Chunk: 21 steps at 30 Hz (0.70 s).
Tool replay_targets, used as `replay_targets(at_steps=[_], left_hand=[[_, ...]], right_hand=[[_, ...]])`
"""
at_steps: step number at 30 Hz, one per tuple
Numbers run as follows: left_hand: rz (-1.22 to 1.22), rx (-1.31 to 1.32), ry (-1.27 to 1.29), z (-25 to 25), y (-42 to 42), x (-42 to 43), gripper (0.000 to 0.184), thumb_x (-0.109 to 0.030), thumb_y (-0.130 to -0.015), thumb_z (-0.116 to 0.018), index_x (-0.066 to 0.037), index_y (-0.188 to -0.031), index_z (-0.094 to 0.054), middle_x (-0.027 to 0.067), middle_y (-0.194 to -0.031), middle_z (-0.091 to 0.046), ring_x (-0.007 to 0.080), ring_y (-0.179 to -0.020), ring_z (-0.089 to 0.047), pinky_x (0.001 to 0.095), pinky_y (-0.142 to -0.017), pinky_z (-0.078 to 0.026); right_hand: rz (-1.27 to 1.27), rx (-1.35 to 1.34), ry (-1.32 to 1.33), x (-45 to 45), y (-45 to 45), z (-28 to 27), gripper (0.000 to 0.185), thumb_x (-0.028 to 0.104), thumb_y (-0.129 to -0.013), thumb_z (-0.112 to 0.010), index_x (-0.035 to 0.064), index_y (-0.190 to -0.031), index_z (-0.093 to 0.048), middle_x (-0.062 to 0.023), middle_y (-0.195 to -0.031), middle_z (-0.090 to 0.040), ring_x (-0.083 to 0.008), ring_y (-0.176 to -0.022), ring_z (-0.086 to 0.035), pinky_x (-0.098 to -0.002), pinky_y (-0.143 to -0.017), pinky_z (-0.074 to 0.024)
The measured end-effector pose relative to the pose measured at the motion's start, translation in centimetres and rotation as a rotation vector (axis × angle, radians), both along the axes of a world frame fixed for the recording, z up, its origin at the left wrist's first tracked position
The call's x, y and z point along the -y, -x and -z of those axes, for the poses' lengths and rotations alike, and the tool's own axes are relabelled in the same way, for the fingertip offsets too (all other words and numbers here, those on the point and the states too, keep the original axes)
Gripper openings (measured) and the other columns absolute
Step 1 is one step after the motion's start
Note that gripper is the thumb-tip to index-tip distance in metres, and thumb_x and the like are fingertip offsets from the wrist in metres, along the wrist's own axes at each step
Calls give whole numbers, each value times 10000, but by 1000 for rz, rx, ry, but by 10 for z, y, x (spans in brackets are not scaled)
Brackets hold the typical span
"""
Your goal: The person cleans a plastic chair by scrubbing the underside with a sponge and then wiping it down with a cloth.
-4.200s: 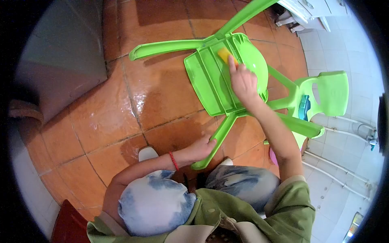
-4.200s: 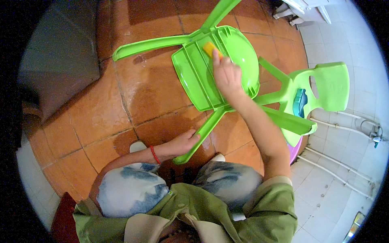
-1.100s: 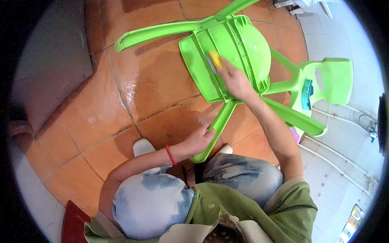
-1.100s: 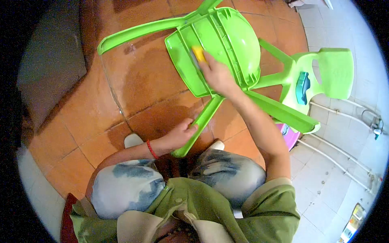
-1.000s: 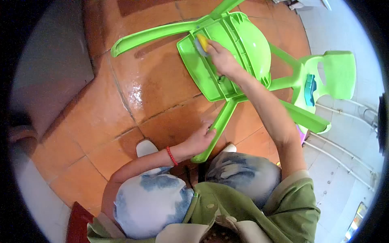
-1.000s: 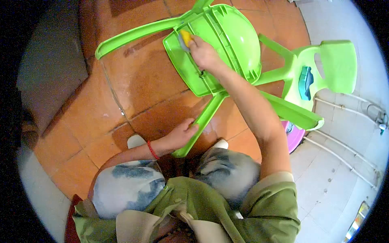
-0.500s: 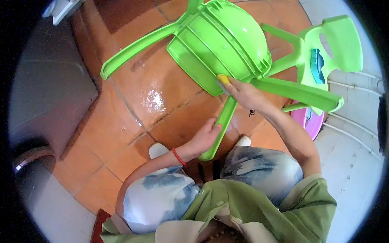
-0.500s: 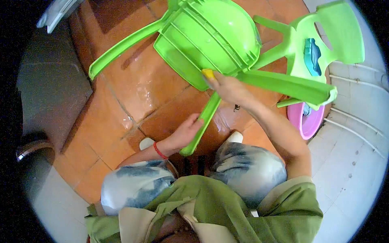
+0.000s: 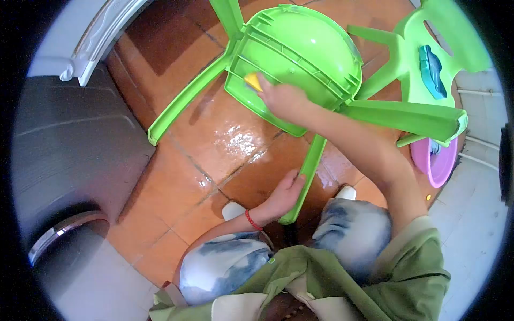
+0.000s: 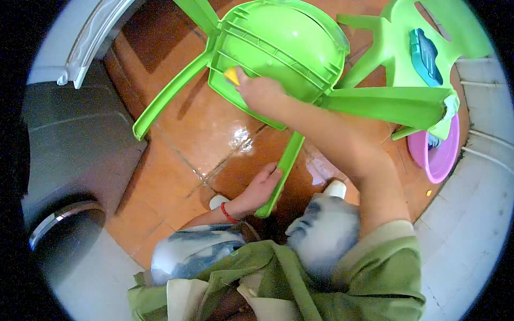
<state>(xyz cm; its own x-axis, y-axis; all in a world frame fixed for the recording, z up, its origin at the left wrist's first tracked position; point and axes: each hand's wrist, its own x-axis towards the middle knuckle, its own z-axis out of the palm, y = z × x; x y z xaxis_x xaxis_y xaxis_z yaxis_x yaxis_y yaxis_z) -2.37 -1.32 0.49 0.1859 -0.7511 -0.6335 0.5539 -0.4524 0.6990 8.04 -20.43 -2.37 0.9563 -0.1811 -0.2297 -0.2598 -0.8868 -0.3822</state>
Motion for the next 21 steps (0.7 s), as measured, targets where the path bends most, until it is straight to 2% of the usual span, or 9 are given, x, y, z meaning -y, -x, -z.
replay_targets(at_steps=[2,4,5,7,9,12,14,17,21], left_hand=[[2,-45,-15,-4,-2,-2,290,-322,-1002,-389,-90,-1170,-436,36,-676,-489,138,-470,-492,283,-385,-433],[-2,-68,-34,-6,-2,-5,295,-303,-1003,-395,-69,-1174,-451,37,-726,-497,127,-561,-489,281,-472,-436],[-13,-63,-32,-5,-2,-5,299,-283,-1004,-401,-45,-1170,-472,38,-778,-505,114,-652,-485,279,-559,-437],[-17,-52,-24,-2,-1,-3,289,-290,-1005,-400,-48,-1148,-469,37,-777,-503,115,-653,-484,281,-557,-439],[-6,-53,-24,-3,2,-2,265,-342,-1005,-384,-102,-1110,-424,33,-669,-480,140,-472,-490,289,-380,-441],[11,-155,-50,-6,1,2,258,-351,-1009,-375,-106,-1076,-415,34,-665,-471,138,-469,-479,287,-380,-439],[24,-119,-91,-7,1,5,255,-351,-1011,-366,-108,-1073,-413,32,-662,-465,136,-467,-472,287,-379,-438],[24,-107,-131,-8,5,7,260,-357,-1011,-362,-107,-1057,-416,31,-654,-460,136,-457,-464,288,-378,-435],[-10,-177,-134,-10,2,6,286,-385,-1003,-380,-104,-1026,-431,27,-636,-461,137,-441,-464,287,-375,-429]], right_hand=[[42,-127,66,-2,38,-18,546,340,-967,-415,80,-1426,-274,-173,-648,-633,-373,-570,-626,-488,-519,-503],[113,-221,100,-3,80,-30,553,332,-954,-441,79,-1421,-285,-161,-626,-632,-365,-566,-631,-476,-512,-509],[146,-296,120,-1,96,-37,558,327,-948,-454,75,-1418,-292,-156,-622,-633,-359,-564,-634,-467,-507,-512],[144,-313,158,7,116,-45,560,323,-945,-463,66,-1416,-304,-150,-614,-630,-351,-559,-635,-459,-504,-511],[125,-303,165,9,121,-45,563,324,-942,-471,57,-1413,-316,-146,-611,-629,-344,-558,-636,-451,-501,-510],[75,-179,137,10,107,-32,561,328,-943,-475,48,-1407,-332,-145,-623,-631,-335,-566,-638,-444,-501,-510],[-5,-50,137,13,91,-24,550,324,-947,-470,46,-1403,-339,-149,-642,-637,-332,-578,-641,-444,-506,-510],[-28,-113,102,12,78,-30,547,324,-948,-464,41,-1399,-341,-158,-681,-650,-331,-600,-648,-446,-515,-513],[58,-222,72,23,106,-46,550,336,-940,-473,39,-1387,-354,-160,-691,-653,-348,-609,-647,-463,-531,-515]])
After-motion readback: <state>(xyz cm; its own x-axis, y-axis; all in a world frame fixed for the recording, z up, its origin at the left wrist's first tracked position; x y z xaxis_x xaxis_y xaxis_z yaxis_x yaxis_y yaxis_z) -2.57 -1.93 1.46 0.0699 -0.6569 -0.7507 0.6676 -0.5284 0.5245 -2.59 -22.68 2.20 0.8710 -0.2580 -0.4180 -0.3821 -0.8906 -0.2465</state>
